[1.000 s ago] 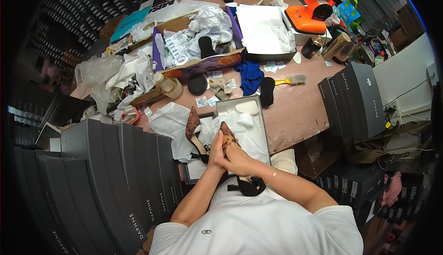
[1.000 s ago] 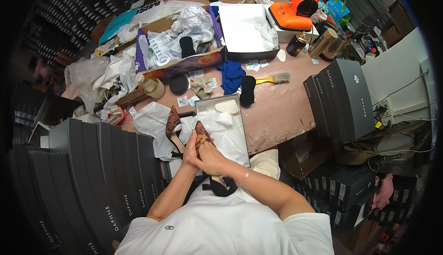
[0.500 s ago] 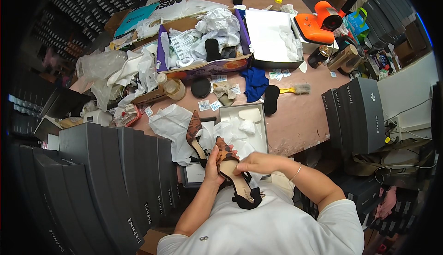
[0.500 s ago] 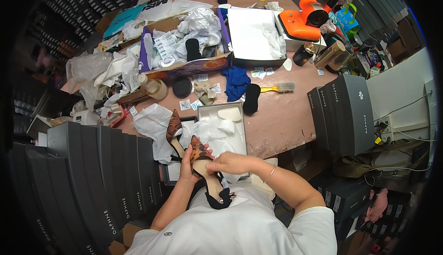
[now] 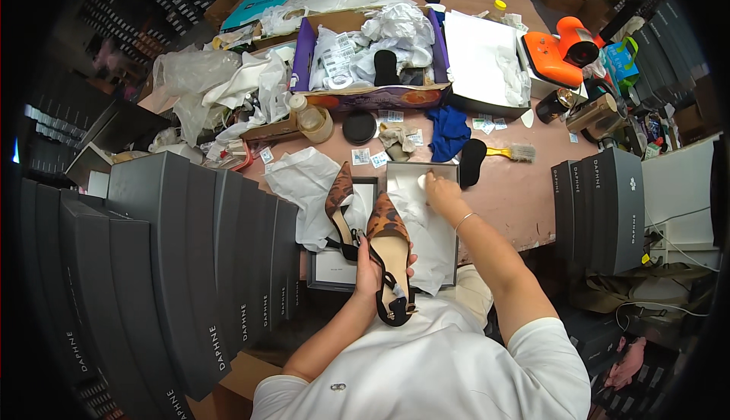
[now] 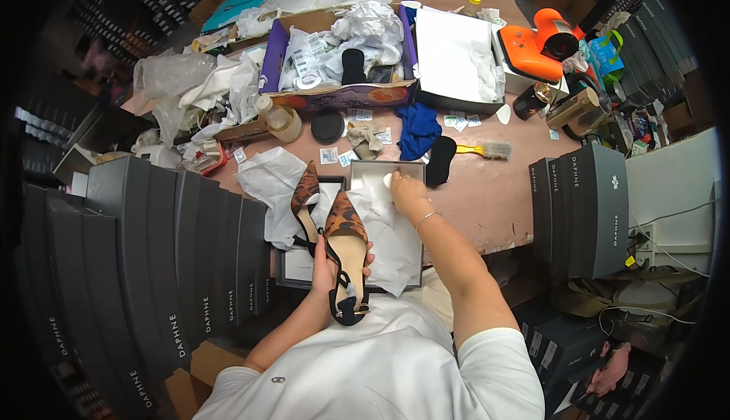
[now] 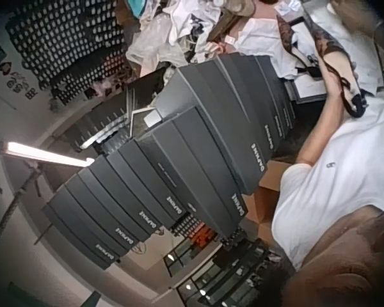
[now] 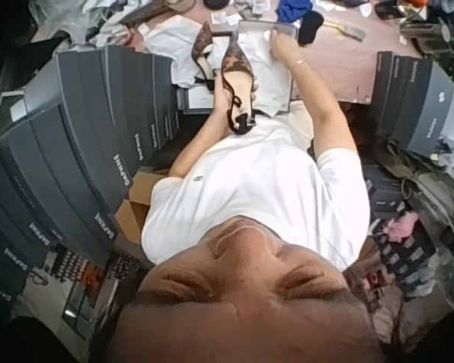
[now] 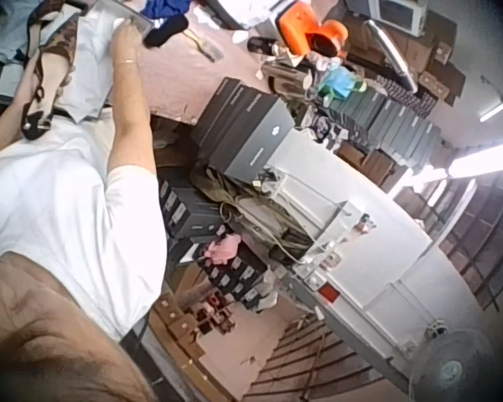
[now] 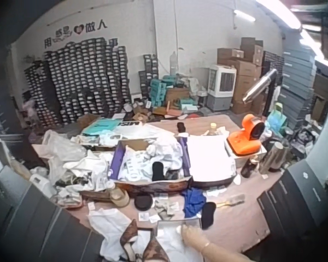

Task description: The recorder wipes, inspects, and packs a pair of heeled shoes into a box.

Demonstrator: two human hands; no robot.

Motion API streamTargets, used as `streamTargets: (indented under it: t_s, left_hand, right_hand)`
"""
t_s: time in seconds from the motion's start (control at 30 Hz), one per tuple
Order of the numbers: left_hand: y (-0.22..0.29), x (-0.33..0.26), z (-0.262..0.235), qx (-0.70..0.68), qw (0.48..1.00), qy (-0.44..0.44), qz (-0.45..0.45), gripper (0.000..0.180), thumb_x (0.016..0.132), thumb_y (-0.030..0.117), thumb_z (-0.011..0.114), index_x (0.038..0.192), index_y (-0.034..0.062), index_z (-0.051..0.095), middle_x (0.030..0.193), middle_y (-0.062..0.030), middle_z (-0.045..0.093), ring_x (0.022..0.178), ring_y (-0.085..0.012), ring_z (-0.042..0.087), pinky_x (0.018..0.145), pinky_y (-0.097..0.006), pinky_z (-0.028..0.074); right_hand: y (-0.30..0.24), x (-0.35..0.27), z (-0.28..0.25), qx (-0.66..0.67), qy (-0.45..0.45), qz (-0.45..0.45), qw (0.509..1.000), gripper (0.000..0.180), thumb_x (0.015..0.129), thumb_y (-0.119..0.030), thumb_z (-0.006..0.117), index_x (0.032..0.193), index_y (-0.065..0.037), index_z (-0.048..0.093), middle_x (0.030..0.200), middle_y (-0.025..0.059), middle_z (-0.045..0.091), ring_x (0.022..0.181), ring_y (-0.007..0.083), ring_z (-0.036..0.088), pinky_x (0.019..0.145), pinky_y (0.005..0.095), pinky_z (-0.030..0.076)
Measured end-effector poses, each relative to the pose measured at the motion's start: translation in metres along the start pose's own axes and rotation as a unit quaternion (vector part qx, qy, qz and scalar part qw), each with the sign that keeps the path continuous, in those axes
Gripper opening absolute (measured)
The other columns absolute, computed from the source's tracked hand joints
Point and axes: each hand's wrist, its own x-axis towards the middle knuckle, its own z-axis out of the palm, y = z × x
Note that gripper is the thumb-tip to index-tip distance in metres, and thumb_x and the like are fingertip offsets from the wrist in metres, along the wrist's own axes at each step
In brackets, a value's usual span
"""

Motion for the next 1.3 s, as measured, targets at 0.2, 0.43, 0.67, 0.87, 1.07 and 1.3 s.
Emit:
streamTargets:
  t_s: [0.2, 0.43, 0.67, 0.87, 1.07, 1.3]
  left_hand:
    - [0.007, 0.002, -0.001, 0.049, 0.996, 0.048, 0.052, 0.078, 0.089, 0.073, 0.030, 0.117, 0.0029, 0.050, 0.099, -0.0109, 0.058, 0.090, -0.0282, 0.063, 0.063, -0.038, 0.054]
    - [-0.002, 0.001, 0.018, 0.113, 0.992, 0.030, 0.036, 0.080, 0.091, 0.070, 0.025, 0.132, 0.0041, 0.043, 0.128, -0.0112, 0.054, 0.117, -0.0241, 0.053, 0.099, -0.038, 0.044]
    - [-0.011, -0.014, 0.001, 0.105, 0.994, -0.003, 0.015, 0.046, 0.087, 0.010, 0.059, 0.129, 0.0081, 0.041, 0.119, -0.0080, 0.053, 0.110, -0.0226, 0.055, 0.088, -0.045, 0.053]
    - [-0.010, -0.006, -0.009, 0.112, 0.991, 0.067, -0.025, 0.030, 0.094, 0.017, 0.054, 0.120, 0.0026, 0.048, 0.111, -0.0092, 0.061, 0.091, -0.0233, 0.065, 0.075, -0.038, 0.058]
    - [-0.002, -0.003, -0.008, 0.144, 0.987, 0.073, 0.002, 0.034, 0.096, 0.024, 0.050, 0.120, -0.0001, 0.050, 0.110, -0.0108, 0.063, 0.088, -0.0232, 0.065, 0.077, -0.037, 0.056]
    - [-0.003, -0.013, 0.013, 0.043, 0.997, -0.057, -0.001, 0.066, 0.094, 0.053, 0.031, 0.137, 0.0040, 0.035, 0.125, -0.0151, 0.054, 0.111, -0.0277, 0.056, 0.096, -0.044, 0.045]
  right_hand:
    - [-0.005, -0.026, -0.056, 0.038, 0.110, 0.030, 0.993, 0.013, 0.082, -0.008, 0.056, 0.089, -0.002, 0.065, 0.083, 0.0157, 0.067, 0.071, 0.0276, 0.069, 0.059, 0.0389, 0.054]
    - [-0.065, -0.130, -0.126, 0.512, -0.121, 0.008, 0.850, 0.016, 0.086, -0.010, 0.066, 0.093, 0.000, 0.057, 0.066, 0.0070, 0.060, 0.056, 0.0133, 0.059, 0.051, 0.0310, 0.048]
    - [-0.069, -0.134, -0.080, 0.470, 0.120, -0.033, 0.874, 0.029, 0.078, -0.012, 0.073, 0.101, 0.000, 0.059, 0.097, 0.0168, 0.059, 0.073, 0.0298, 0.064, 0.066, 0.0361, 0.052]
    - [-0.026, -0.064, -0.010, 0.115, 0.111, -0.037, 0.986, 0.042, 0.078, -0.012, 0.070, 0.116, -0.003, 0.055, 0.102, 0.0182, 0.060, 0.091, 0.0327, 0.062, 0.073, 0.0431, 0.051]
    - [-0.023, -0.067, -0.052, 0.427, 0.162, -0.018, 0.889, 0.040, 0.076, -0.005, 0.067, 0.114, -0.003, 0.054, 0.104, 0.0168, 0.062, 0.093, 0.0319, 0.063, 0.076, 0.0370, 0.052]
    - [-0.080, -0.118, -0.091, 0.277, 0.163, -0.221, 0.921, 0.035, 0.068, -0.010, 0.072, 0.100, -0.008, 0.056, 0.101, 0.0097, 0.054, 0.093, 0.0293, 0.055, 0.078, 0.0376, 0.048]
